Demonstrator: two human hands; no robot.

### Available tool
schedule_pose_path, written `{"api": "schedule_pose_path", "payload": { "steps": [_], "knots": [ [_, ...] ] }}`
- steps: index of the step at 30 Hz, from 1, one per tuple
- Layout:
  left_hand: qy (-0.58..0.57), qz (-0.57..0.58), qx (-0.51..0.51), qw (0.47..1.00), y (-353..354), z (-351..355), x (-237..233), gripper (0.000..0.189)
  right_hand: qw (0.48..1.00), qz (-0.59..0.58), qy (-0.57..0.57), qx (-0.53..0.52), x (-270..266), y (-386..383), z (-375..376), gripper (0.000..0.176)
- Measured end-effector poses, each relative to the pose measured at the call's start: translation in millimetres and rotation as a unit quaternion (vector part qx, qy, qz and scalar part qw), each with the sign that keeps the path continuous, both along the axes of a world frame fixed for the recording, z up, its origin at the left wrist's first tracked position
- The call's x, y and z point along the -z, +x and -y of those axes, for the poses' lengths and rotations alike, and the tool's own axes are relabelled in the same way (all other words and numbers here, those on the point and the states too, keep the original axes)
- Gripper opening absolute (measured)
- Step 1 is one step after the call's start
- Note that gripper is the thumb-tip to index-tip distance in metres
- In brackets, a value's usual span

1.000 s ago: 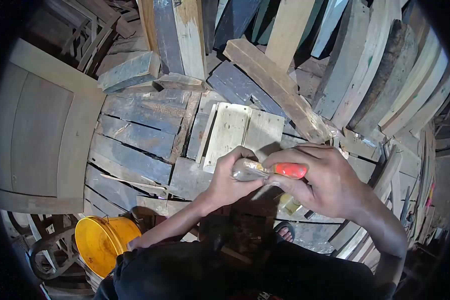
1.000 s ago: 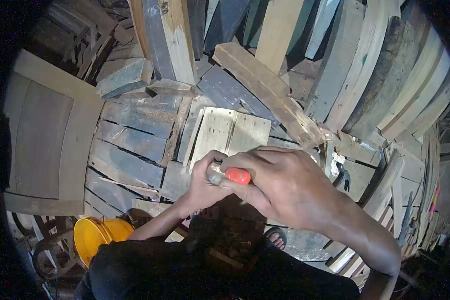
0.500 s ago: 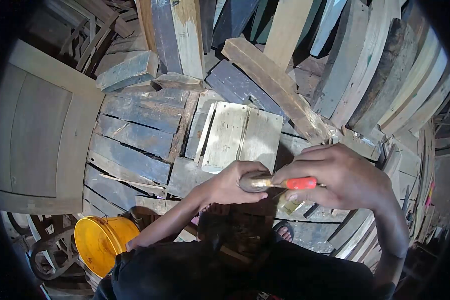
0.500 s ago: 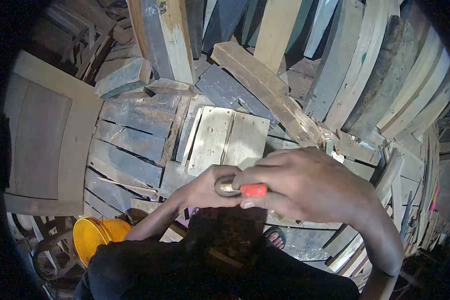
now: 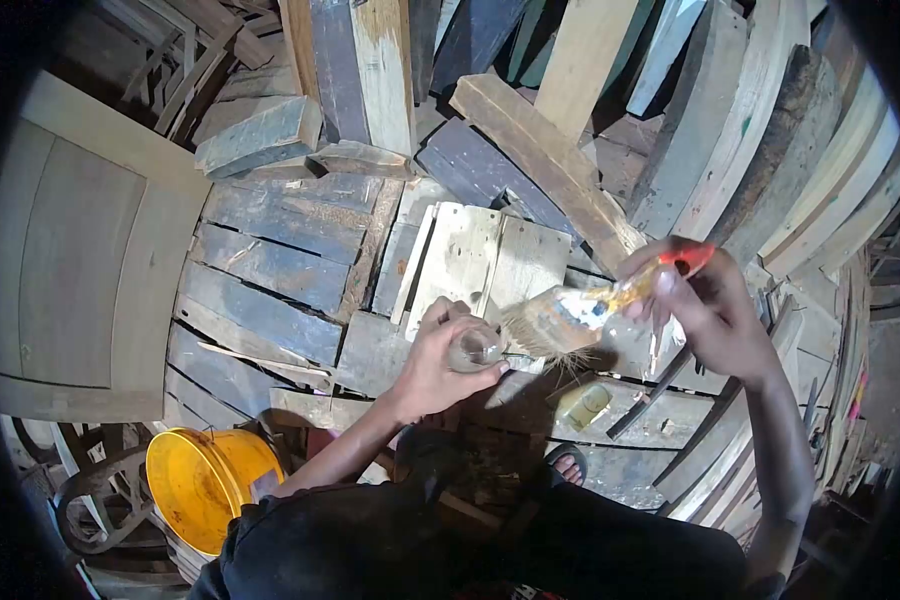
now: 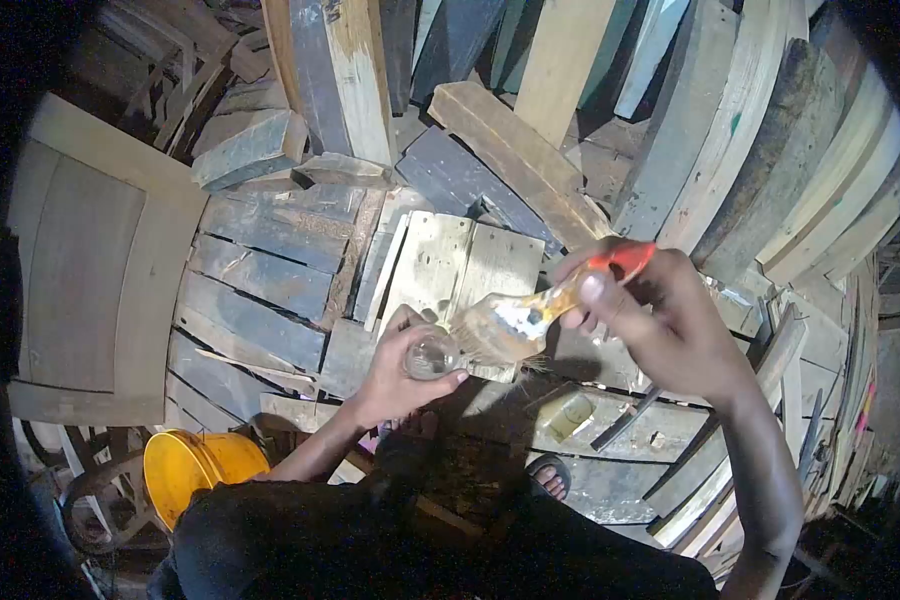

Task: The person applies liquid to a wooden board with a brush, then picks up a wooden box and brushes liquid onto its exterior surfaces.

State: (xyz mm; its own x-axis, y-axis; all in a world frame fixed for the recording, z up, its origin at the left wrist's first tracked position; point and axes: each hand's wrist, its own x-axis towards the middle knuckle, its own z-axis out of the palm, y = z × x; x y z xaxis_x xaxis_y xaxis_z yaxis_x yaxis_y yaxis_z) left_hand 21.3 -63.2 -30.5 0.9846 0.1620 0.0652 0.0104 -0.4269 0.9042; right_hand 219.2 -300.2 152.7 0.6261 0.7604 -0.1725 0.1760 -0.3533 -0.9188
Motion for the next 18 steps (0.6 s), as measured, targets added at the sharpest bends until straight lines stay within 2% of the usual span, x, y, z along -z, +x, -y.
{"api": "schedule_pose_path", "payload": {
  "steps": [4, 7, 9, 11, 12, 17, 18],
  "knots": [
    [0.032, 0.026, -0.072, 0.997, -12.8, -6.4, 6.5, 0.035, 0.999, -0.025, -0.016, 0.015, 21.8, 15.7, 3.6, 0.041],
    [-0.012, 0.074, -0.126, 0.989, -25.3, -14.6, 21.6, 0.038, 1.0, -0.016, -0.026, 0.005, 51.9, 17.6, -1.6, 0.037],
    [-0.006, 0.051, -0.153, 0.987, -40.8, -20.4, 29.9, 0.037, 0.992, -0.024, -0.127, -0.013, 45.8, 12.4, -13.0, 0.033],
    [-0.044, 0.052, -0.167, 0.984, -54.7, -24.4, 48.6, 0.04, 0.991, 0.021, -0.096, -0.094, 70.2, 13.5, -12.4, 0.034],
    [-0.065, 0.034, -0.192, 0.979, -58.8, -20.2, 38.9, 0.045, 0.988, 0.026, -0.102, -0.112, 69.9, 12.0, -14.8, 0.036],
    [-0.013, 0.037, -0.214, 0.976, -82.2, -22.5, 51.1, 0.049, 0.977, 0.066, -0.112, -0.171, 76.1, 12.8, -29.3, 0.04],
    [0.005, 0.029, -0.215, 0.976, -86.4, -24.3, 58.8, 0.05, 0.972, 0.066, -0.142, -0.174, 83.7, 18.0, -29.4, 0.039]
  ]
}}
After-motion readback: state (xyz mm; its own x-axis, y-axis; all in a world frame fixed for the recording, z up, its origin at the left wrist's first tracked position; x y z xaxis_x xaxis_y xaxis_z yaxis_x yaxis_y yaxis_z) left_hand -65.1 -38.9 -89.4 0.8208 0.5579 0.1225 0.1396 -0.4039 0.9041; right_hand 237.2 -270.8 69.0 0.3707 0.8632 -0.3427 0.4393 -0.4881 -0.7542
